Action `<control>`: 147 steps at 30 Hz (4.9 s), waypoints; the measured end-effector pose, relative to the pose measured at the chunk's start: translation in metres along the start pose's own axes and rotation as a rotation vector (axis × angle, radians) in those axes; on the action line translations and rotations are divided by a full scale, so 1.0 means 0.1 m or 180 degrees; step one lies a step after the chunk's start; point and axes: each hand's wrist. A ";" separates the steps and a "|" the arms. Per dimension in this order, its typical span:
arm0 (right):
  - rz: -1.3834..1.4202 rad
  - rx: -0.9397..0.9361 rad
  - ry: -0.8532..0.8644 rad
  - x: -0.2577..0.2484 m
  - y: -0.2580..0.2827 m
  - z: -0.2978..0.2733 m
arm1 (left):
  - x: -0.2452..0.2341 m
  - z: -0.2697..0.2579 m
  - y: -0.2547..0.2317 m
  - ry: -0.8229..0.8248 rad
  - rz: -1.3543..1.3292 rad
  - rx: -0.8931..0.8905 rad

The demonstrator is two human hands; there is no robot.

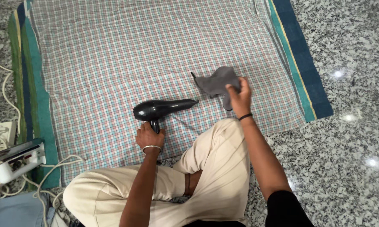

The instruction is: The person sits on the floor and uses a hairdryer to dry a small piece of cloth. They hold the cloth with one hand and direct the airflow from the hairdryer onto it with the other, repeatedly flipping and adjusting the cloth to expose different areas to the heat.

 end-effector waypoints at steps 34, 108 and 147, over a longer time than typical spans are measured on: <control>-0.0537 -0.1929 0.0882 2.26 1.05 -0.53 | 0.06 0.04 0.01 -0.0112 -0.0142 0.0362; -0.2831 -0.1598 0.3216 3.03 0.68 -0.43 | 0.29 0.00 0.11 0.0047 0.0068 0.0529; -0.1646 -0.3651 0.0141 1.38 1.81 -0.99 | -1.24 0.03 -0.06 0.1284 0.0297 0.0873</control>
Point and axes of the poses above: each hand's wrist, its own z-axis towards the middle knuckle, its own x-axis out of the palm, y = z × x, and after that the axes turned 1 degree about -x, right-handed
